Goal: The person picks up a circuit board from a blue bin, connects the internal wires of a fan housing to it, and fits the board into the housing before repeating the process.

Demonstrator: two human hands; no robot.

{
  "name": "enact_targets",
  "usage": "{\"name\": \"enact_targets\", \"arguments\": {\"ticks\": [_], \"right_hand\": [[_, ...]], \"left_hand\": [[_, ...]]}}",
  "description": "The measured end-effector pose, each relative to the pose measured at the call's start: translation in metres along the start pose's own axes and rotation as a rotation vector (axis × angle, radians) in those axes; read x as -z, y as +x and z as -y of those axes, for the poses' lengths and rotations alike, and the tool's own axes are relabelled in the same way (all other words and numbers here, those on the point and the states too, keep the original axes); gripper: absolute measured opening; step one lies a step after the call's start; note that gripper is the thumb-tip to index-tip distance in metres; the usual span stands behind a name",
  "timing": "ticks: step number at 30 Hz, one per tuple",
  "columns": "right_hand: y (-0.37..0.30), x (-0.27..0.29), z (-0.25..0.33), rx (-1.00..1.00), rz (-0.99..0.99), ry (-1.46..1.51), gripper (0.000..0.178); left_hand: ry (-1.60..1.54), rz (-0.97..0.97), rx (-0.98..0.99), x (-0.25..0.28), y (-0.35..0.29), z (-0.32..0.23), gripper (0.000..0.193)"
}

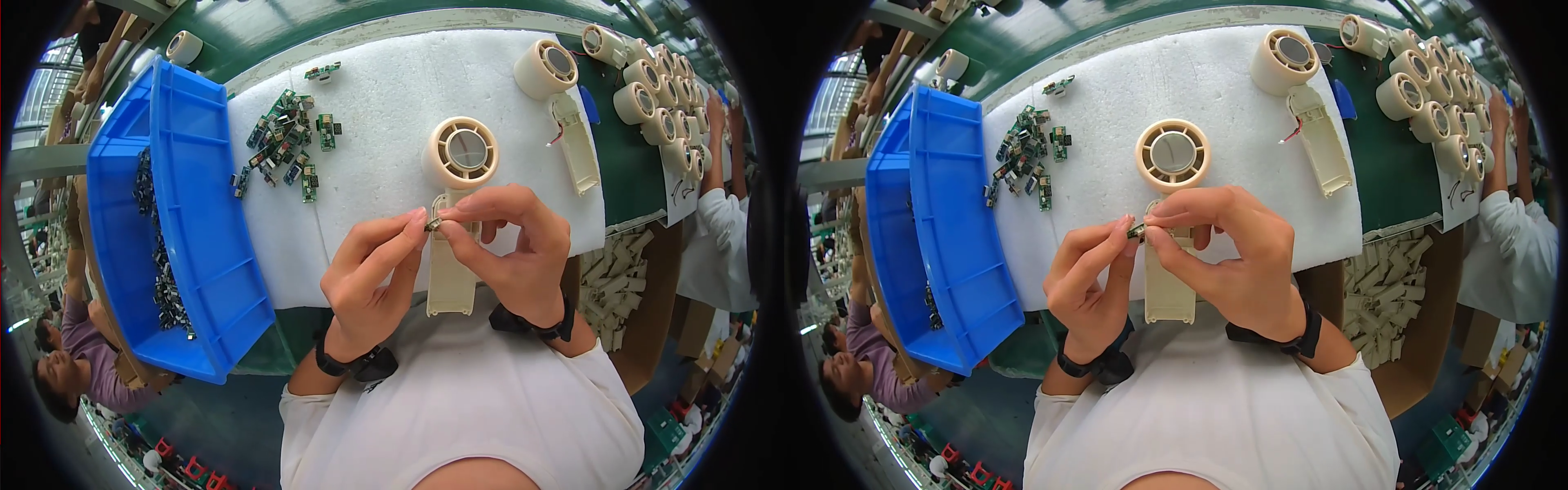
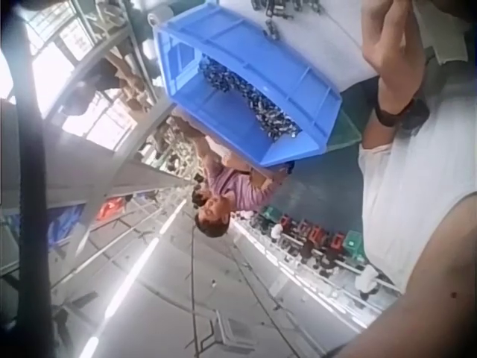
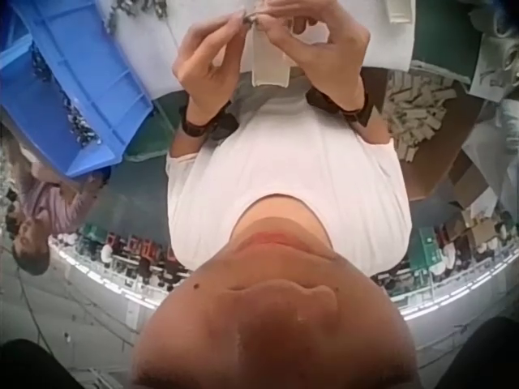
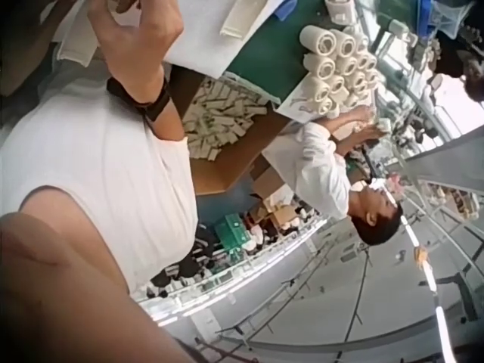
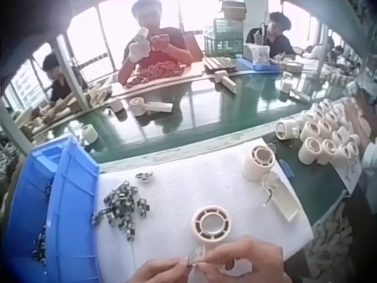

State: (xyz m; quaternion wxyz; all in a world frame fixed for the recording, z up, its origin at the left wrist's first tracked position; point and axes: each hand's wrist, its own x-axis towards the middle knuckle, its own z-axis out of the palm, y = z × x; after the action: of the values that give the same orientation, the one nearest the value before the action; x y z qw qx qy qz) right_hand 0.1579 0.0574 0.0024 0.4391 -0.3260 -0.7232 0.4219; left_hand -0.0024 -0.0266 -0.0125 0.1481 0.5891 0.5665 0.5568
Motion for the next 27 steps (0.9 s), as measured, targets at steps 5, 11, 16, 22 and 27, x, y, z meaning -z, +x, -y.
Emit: {"name": "enact_targets", "arguments": {"ticks": [5,11,16,22,27], "right_hand": [[-0.002,-0.009,0.003,-0.084,-0.042,0.094,0.027],[-0.001,-0.01,0.002,-0.111,-0.058,0.182,0.028],[-0.005,-0.01,0.004,-0.068,-0.003,0.191,0.029],[-0.01,-0.011,0.005,-0.011,0.038,0.16,0.03],[-0.009,-0.015,0.006,0.009,0.03,0.138,0.03]], "left_hand": [[0.056,-0.043,-0.028,-0.002,0.0,0.001,0.038],[0.1,-0.062,-0.026,-0.001,-0.005,-0.001,0.039],[0.118,-0.066,-0.075,-0.001,-0.011,-0.003,0.041],[0.184,-0.054,-0.165,-0.002,-0.016,-0.001,0.043],[0.291,-0.04,-0.2,-0.001,-0.012,-0.004,0.045]]}}
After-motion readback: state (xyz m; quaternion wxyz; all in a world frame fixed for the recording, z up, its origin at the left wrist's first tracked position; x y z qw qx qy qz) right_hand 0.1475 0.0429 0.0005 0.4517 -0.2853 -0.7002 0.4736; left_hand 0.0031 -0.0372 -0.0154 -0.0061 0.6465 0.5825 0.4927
